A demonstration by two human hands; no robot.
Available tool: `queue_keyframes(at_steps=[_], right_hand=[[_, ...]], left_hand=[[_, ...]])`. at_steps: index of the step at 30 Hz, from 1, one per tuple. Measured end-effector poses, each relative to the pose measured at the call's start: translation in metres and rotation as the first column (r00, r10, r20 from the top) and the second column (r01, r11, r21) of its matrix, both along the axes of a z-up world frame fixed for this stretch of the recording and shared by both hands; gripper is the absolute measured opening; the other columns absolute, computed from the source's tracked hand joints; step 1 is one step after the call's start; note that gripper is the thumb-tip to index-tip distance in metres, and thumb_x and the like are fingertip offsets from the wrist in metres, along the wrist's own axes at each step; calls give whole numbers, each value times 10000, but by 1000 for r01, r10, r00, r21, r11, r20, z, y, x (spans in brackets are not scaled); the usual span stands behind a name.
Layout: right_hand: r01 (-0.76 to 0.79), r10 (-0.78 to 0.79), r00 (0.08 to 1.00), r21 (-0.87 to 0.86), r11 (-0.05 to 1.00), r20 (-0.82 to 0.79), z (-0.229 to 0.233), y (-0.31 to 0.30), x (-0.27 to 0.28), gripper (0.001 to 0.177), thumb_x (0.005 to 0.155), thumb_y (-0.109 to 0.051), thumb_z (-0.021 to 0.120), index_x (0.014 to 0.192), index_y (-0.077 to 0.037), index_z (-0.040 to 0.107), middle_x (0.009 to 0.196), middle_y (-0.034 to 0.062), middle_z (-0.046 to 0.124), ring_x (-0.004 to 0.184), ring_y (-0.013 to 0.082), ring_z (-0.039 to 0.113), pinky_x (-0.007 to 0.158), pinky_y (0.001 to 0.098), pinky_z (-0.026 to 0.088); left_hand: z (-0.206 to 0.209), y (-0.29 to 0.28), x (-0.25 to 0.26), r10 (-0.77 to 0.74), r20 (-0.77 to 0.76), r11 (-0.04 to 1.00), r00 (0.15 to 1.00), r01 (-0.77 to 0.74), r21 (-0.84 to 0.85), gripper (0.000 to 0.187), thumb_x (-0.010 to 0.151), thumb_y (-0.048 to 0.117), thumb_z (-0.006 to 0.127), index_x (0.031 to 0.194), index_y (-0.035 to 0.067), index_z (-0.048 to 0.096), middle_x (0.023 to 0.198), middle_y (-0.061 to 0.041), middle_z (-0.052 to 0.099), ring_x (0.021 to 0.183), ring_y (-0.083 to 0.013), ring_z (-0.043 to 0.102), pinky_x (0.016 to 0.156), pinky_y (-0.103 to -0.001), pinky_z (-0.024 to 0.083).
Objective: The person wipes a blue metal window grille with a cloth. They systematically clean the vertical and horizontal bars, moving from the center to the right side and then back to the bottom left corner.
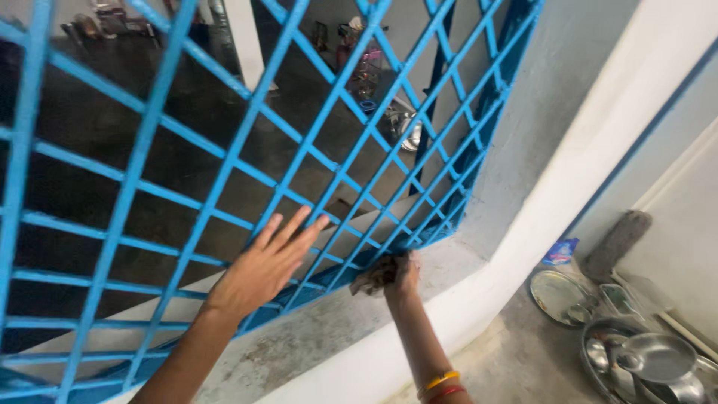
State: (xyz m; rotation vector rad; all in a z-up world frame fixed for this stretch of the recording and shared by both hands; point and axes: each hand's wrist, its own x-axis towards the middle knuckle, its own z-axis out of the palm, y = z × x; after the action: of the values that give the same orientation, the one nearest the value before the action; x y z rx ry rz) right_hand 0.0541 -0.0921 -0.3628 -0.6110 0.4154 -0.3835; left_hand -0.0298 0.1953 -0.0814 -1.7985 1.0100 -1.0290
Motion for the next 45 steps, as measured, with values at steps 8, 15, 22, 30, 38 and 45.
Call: queue_keyframes(at_steps=[8,15,22,30,38,45], right_hand=[[39,-39,998,14,999,-42,-31,241,-40,92,985,-140,590,1073,-166,583,763,50,556,594,181,545,487,340,432],[214,-176,968,-225,951,178,25,63,-51,151,1031,-232,513,1009,-88,557,797,152,676,601,279,697,482,363,592],[287,-341,915,-244,926,-217,10,140,-17,208,923,-75,514,1123,-89,568,895,109,634,678,218,587,551,352,486],[121,-69,993,-754,645,99,30,176,-115,411,821,1,565,1229,-20,604,1075,103,673,925,137,623,807,280,505],[577,-463,719,-817,-17,518,195,71,-68,295,918,61,536,1211,55,575,1304,273,545,1143,394,580,1015,471,458],[400,-391,811,-900,-174,436,111,153,-91,346,769,123,566,1086,13,649,1235,273,548,1181,489,544,1004,517,469]], left_hand=[[-10,25,4,-12,65,999,998,10,33,664,972,462,447,1517,83,468,1698,-79,191,1484,-379,295,1215,-547,140],[-1,29,-4,-90,29,996,996,90,17,574,966,420,481,1427,99,602,1650,-91,278,1430,-369,371,1218,-545,168],[-9,32,1,-5,-42,990,999,11,144,476,987,423,477,1337,134,621,1667,-81,272,1448,-381,362,1212,-572,166],[-14,28,-10,-39,-35,999,999,39,1,574,979,426,433,1468,138,525,1625,-52,318,1420,-334,387,1226,-548,149],[-18,30,1,-76,-15,997,997,75,-35,563,981,345,463,1493,112,497,1585,-53,379,1405,-319,418,1232,-532,171],[-18,31,2,-71,-43,997,997,71,12,536,995,354,462,1438,56,520,1605,-75,378,1408,-346,425,1221,-542,183]])
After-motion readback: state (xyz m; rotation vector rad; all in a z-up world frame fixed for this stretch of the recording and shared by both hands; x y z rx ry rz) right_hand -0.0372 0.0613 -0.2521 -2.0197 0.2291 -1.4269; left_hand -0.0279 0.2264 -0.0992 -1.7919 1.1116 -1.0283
